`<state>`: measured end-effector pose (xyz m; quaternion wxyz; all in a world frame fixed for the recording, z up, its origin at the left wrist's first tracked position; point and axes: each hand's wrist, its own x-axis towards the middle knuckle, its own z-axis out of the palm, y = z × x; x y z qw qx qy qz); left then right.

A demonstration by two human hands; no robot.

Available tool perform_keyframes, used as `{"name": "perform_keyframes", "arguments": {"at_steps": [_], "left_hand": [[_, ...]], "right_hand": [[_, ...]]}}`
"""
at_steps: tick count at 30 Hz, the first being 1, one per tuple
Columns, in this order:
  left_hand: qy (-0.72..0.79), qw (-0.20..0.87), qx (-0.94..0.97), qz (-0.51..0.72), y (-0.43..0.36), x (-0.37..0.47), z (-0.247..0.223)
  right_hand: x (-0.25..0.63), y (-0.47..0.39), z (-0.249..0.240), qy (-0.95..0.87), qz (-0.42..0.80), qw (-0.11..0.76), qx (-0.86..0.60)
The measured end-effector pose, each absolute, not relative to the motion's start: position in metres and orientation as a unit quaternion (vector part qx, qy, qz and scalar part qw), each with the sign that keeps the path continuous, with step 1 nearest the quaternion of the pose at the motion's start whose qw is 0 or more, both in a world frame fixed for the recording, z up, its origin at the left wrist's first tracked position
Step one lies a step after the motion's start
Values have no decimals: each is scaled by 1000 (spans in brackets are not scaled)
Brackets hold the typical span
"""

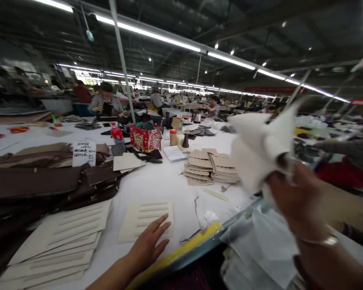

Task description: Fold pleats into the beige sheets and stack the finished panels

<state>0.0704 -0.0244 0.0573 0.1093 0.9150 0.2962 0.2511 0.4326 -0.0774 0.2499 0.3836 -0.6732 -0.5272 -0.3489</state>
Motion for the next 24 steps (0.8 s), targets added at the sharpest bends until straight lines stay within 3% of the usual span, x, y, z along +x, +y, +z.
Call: {"name": "perform_keyframes", "arguments": {"at_steps": [3, 6, 11, 16, 21, 24], "left_hand": [[330, 119, 895, 276, -1, 68, 63], [383, 97, 874, 282, 30, 52, 62], [431, 87, 859, 263, 78, 22, 51], [401, 76, 881, 237, 132, 49, 51], [421, 91, 893, 131, 193, 95, 47], [445, 112, 880, 124, 211, 100, 53]], "right_hand": [[356, 8, 221, -647, -242, 312, -652], [279, 91, 152, -719, -24, 197, -666], [230, 151, 64, -760, 117, 149, -622], [253, 186, 69, -740, 192, 200, -613], [286, 220, 116, -615, 373, 413, -558], [307, 225, 150, -555, 429, 485, -523]]}}
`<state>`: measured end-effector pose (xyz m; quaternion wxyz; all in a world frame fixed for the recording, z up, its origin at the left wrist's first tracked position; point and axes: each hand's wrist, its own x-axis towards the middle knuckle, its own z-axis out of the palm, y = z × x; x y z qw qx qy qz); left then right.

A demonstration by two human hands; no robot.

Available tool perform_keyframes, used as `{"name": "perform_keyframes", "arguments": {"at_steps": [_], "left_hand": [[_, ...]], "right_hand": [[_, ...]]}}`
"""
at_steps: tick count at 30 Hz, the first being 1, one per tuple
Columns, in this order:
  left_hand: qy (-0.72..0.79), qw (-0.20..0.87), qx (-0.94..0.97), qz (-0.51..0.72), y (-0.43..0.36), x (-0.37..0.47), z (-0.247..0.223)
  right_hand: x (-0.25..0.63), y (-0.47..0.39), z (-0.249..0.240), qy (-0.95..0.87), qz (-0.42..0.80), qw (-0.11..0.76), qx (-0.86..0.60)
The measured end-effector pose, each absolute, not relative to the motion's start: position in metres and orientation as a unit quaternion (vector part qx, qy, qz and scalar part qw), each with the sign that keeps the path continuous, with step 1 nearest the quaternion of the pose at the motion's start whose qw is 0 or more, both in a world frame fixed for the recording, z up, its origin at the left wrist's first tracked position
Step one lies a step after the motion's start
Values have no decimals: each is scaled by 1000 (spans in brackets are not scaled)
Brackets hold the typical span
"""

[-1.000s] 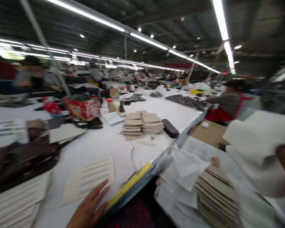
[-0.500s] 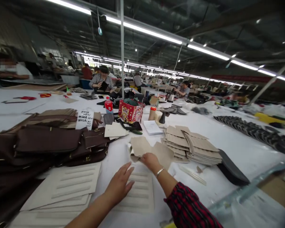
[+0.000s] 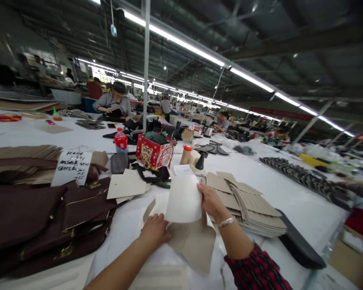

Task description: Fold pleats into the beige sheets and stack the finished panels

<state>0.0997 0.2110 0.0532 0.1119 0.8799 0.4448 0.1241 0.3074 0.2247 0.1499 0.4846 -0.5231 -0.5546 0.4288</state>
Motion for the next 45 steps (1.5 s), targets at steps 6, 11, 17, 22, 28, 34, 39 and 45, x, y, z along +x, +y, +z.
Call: {"name": "perform_keyframes", "arguments": {"at_steps": [6, 11, 17, 22, 28, 34, 39, 45], "left_hand": [[436, 198, 822, 309, 179, 76, 95], [370, 61, 840, 393, 101, 81, 123], [320, 128, 842, 416, 50, 99, 137], [323, 233, 788, 469, 30, 81, 143], [391, 453, 703, 384, 30, 65, 171], [350, 652, 615, 273, 34, 51, 145], [272, 850, 385, 234, 4, 32, 78], [257, 878, 255, 314, -8, 50, 61]], "right_hand": [[318, 189, 190, -503, 513, 535, -445], [281, 132, 200, -486, 539, 521, -449], [241, 64, 198, -502, 502, 537, -457], [248, 26, 202, -572, 426, 517, -474], [260, 1, 220, -734, 88, 422, -526], [260, 17, 219, -794, 280, 172, -511], [275, 22, 200, -668, 276, 356, -592], [268, 19, 156, -562, 267, 437, -650]]}}
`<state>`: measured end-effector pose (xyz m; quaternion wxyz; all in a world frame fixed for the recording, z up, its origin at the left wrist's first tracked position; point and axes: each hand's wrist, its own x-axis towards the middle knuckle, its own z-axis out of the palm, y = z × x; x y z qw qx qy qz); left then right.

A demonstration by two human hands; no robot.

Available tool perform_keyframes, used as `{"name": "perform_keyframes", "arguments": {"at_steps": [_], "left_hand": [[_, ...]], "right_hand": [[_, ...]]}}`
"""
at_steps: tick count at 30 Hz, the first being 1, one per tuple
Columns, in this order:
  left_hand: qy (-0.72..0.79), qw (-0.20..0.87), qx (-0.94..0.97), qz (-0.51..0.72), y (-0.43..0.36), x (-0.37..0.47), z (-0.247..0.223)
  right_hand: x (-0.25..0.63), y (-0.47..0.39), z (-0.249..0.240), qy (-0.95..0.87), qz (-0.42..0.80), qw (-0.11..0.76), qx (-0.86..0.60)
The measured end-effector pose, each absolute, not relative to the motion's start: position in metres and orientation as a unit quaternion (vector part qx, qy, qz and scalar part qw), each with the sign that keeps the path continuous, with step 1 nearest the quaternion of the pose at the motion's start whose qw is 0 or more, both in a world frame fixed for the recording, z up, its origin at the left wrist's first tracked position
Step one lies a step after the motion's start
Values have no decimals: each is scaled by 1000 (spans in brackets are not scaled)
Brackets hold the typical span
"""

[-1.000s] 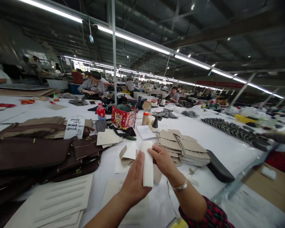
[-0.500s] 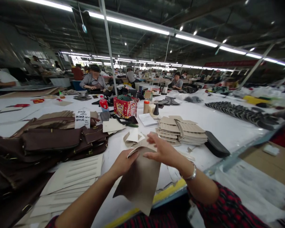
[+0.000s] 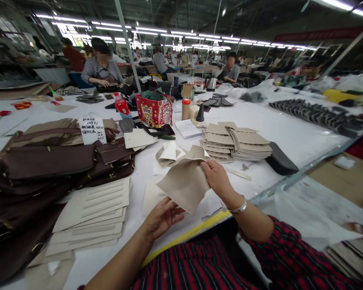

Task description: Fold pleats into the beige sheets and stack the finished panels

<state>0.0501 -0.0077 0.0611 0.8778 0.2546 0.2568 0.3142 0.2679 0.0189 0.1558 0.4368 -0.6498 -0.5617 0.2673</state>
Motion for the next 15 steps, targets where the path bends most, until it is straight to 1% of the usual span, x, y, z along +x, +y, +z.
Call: {"name": "perform_keyframes", "arguments": {"at_steps": [3, 6, 8, 11, 13, 15], "left_hand": [[381, 799, 301, 354, 16, 49, 68], [411, 759, 303, 405, 35, 38, 71], [392, 770, 285, 415, 40, 35, 72], [364, 813, 235, 389, 38, 39, 73], [377, 825, 209, 366, 36, 45, 71], [410, 814, 222, 347, 34, 49, 67]], "right_hand": [[268, 13, 142, -551, 331, 440, -627], [275, 5, 132, -559, 359, 422, -616], [278, 0, 124, -576, 332, 393, -635], [271, -7, 112, -612, 246, 334, -673], [264, -10, 108, -633, 201, 304, -684], [260, -10, 106, -644, 173, 296, -683]]}}
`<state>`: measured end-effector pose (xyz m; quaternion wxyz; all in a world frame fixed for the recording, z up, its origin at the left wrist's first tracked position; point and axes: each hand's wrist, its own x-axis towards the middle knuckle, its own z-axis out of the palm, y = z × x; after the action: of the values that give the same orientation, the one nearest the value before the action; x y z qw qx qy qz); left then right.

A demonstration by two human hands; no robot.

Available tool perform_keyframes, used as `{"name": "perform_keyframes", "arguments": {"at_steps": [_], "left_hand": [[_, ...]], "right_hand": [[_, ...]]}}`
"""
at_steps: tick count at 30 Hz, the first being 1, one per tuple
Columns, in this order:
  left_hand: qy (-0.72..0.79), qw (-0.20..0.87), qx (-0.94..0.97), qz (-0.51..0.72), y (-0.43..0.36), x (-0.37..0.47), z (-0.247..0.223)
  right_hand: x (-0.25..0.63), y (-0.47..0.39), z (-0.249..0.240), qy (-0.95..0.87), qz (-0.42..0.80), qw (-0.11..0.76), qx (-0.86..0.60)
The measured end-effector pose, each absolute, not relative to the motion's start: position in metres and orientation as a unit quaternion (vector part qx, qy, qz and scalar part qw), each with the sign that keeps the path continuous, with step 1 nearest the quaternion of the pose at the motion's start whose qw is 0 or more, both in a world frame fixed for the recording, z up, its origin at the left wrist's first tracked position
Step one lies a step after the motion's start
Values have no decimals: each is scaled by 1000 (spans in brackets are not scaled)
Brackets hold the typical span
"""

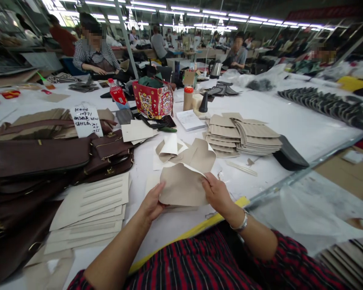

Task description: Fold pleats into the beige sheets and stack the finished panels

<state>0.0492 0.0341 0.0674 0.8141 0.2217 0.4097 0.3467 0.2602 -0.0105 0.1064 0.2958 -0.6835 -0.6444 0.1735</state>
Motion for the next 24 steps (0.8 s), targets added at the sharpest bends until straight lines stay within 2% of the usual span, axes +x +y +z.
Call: {"name": "perform_keyframes", "arguments": {"at_steps": [3, 7, 11, 15, 18, 21, 24], "left_hand": [[471, 755, 302, 342, 33, 46, 65], [532, 599, 466, 377, 32, 29, 70], [568, 472, 577, 351, 27, 15, 75], [576, 481, 579, 318, 25, 11, 77], [566, 533, 546, 313, 27, 10, 77], [543, 563, 532, 324, 28, 6, 78], [559, 518, 559, 326, 28, 0, 75]], "right_hand": [[264, -9, 106, -641, 156, 310, -684], [276, -11, 97, -607, 149, 322, -711], [280, -17, 85, -581, 169, 336, -722], [280, -19, 86, -545, 253, 348, -720], [281, -18, 94, -512, 424, 333, -669], [284, -20, 96, -507, 547, 278, -605], [285, -21, 91, -528, 559, 219, -601]]}}
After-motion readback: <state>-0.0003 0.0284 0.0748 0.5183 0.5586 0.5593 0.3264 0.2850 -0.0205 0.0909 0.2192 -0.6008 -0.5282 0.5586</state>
